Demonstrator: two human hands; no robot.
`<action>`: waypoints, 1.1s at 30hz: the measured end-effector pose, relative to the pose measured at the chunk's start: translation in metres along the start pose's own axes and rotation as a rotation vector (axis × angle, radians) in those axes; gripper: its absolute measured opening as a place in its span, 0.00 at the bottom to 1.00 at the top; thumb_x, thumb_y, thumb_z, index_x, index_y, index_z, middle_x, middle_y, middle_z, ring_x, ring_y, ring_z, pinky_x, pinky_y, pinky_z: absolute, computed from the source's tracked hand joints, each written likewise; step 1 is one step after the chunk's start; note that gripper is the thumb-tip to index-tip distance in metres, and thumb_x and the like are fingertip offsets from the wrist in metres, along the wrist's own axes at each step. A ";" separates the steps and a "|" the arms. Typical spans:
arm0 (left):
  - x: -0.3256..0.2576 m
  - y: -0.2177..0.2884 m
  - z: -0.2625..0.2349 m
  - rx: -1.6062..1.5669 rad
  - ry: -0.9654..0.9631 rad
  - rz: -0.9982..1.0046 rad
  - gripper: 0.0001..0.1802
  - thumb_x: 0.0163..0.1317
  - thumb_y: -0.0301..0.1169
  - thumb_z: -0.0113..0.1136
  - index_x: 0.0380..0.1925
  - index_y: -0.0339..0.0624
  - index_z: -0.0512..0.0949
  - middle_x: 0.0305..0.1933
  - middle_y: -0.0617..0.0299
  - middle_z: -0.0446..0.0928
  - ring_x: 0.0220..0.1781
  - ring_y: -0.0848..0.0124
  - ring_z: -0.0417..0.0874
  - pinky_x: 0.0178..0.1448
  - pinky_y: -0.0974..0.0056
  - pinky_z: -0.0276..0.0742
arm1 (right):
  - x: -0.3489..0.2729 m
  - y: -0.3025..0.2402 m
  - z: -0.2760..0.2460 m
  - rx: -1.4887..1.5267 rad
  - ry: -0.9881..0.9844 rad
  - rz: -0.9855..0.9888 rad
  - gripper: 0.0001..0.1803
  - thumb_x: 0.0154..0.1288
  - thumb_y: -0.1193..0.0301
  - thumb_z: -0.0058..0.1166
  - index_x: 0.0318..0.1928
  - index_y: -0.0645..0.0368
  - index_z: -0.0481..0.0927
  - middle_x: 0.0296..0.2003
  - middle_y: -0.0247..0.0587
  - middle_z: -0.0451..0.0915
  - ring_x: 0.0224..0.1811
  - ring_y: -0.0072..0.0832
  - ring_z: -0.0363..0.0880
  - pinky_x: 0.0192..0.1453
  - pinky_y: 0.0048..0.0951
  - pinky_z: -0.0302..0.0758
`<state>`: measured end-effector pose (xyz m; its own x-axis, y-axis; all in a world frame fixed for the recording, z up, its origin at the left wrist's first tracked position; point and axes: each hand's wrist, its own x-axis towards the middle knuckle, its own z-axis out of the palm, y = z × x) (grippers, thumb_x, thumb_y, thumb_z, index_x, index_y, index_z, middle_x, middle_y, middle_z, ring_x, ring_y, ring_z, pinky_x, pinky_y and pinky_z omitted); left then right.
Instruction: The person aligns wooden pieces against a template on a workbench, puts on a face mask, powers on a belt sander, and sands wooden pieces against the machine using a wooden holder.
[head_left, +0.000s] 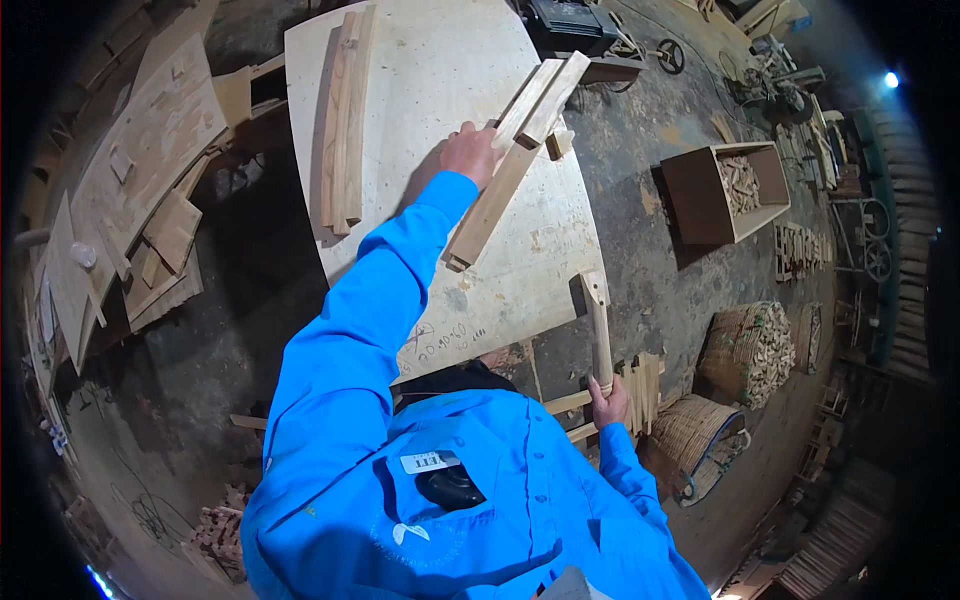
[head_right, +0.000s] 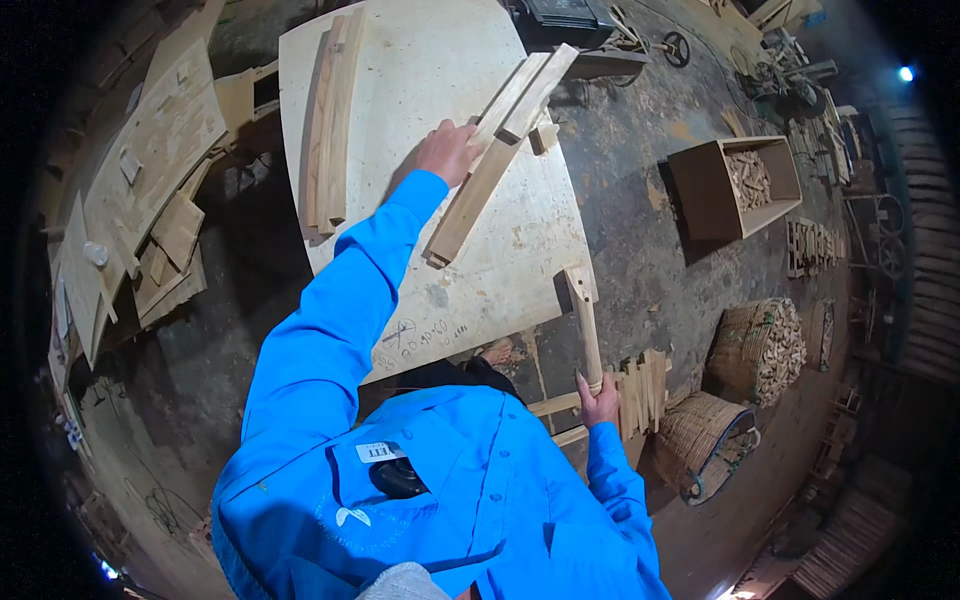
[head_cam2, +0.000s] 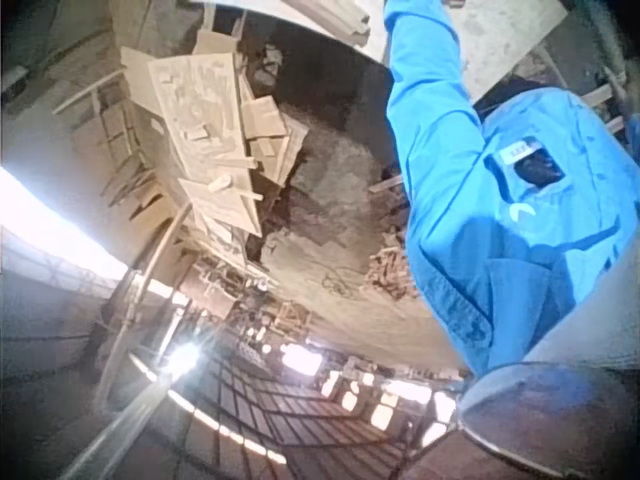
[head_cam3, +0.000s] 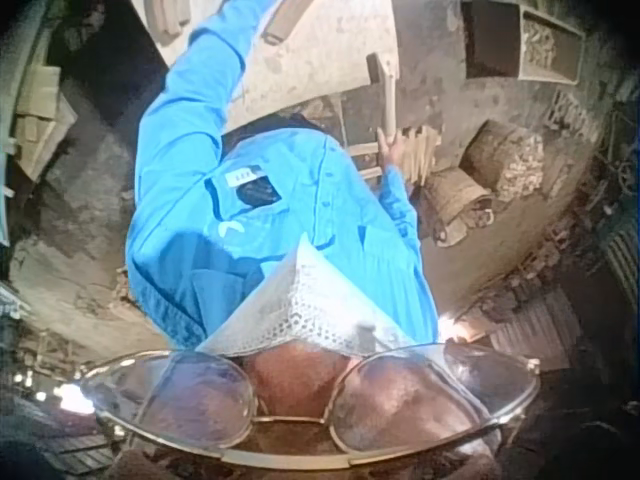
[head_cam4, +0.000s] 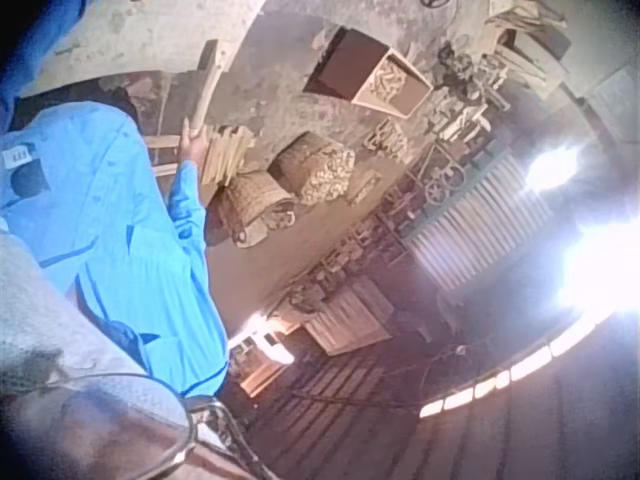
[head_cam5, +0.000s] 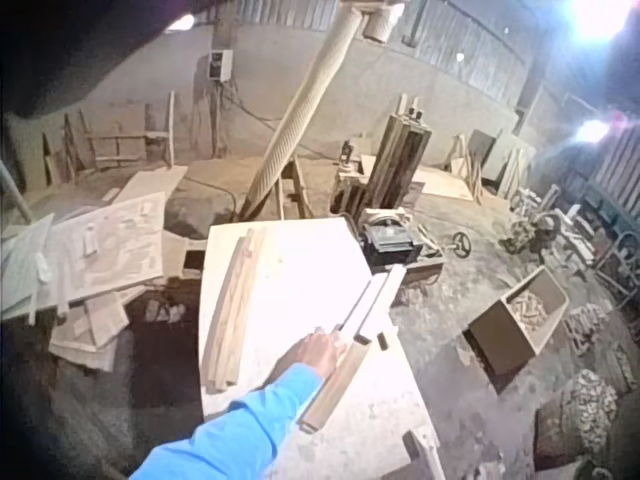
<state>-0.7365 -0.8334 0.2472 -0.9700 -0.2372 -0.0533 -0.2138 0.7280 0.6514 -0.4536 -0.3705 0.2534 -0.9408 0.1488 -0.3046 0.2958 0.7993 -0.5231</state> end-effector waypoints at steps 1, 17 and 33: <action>0.002 0.003 0.000 0.006 -0.008 0.012 0.23 0.68 0.44 0.64 0.60 0.50 0.82 0.57 0.42 0.77 0.59 0.41 0.79 0.63 0.42 0.77 | 0.001 0.003 -0.001 -0.003 -0.007 -0.020 0.21 0.68 0.56 0.68 0.42 0.64 0.81 0.33 0.49 0.86 0.36 0.35 0.86 0.41 0.38 0.79; 0.016 0.006 0.016 -0.011 0.200 -0.006 0.22 0.67 0.46 0.66 0.55 0.44 0.86 0.45 0.45 0.82 0.50 0.51 0.84 0.57 0.52 0.79 | 0.002 0.001 -0.004 0.039 -0.044 -0.049 0.24 0.65 0.51 0.69 0.41 0.61 0.80 0.34 0.58 0.86 0.40 0.57 0.87 0.41 0.51 0.80; 0.039 -0.015 0.017 -0.092 0.177 -0.040 0.26 0.67 0.45 0.69 0.58 0.39 0.85 0.50 0.44 0.85 0.51 0.54 0.87 0.58 0.56 0.81 | 0.009 0.004 -0.012 0.083 -0.105 -0.128 0.28 0.68 0.45 0.64 0.44 0.60 0.79 0.35 0.59 0.85 0.38 0.58 0.86 0.40 0.54 0.80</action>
<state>-0.7732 -0.8427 0.2219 -0.9238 -0.3799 0.0475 -0.2328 0.6558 0.7182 -0.4629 -0.3586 0.2579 -0.9504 -0.0160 -0.3107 0.1917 0.7563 -0.6254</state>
